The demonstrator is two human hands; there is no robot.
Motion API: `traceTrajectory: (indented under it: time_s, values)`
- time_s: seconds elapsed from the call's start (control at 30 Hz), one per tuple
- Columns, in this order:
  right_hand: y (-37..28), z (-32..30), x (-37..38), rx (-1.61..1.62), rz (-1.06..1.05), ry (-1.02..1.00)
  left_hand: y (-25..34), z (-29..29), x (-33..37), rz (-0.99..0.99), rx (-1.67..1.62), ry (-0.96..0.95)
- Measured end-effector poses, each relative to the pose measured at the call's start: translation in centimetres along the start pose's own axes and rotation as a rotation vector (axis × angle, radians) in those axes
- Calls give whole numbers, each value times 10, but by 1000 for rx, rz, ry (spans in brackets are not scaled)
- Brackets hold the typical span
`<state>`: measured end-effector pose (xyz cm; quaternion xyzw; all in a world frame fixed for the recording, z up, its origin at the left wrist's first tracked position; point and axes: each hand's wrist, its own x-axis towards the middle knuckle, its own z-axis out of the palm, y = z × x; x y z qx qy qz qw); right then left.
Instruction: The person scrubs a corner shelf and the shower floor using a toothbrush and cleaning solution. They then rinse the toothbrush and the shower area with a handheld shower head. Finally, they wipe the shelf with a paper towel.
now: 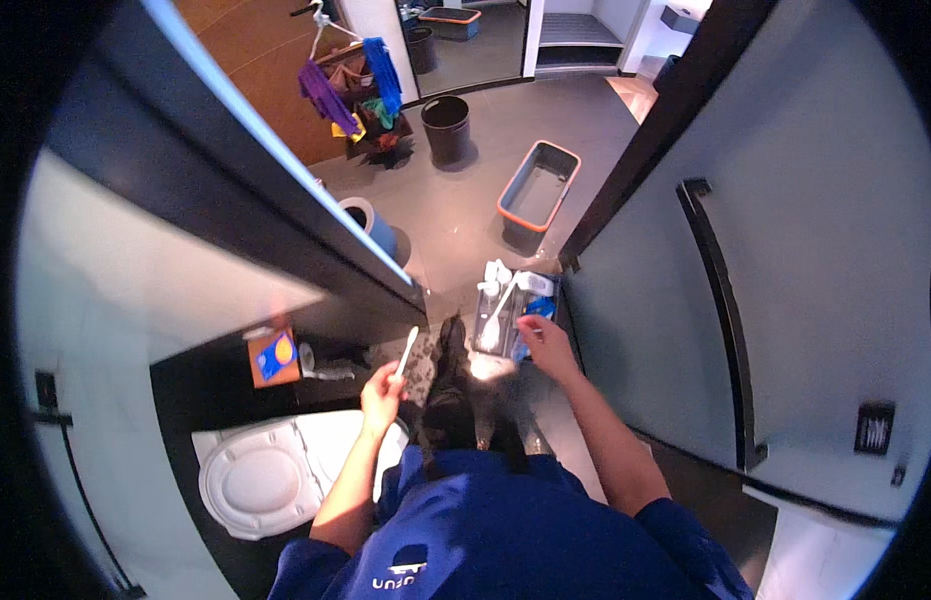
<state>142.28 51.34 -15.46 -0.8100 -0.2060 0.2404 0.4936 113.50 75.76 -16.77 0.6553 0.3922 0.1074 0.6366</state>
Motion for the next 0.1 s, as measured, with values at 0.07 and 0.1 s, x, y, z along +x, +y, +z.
traceTrajectory:
  time_s: [0.07, 0.1]
  values:
    - [-27, 10, 48, 106, -69, 25, 34, 42, 100, -63, -49, -62]
    - [-60, 7, 69, 68, -64, -39, 52, 63, 147, -201, -99, -65]
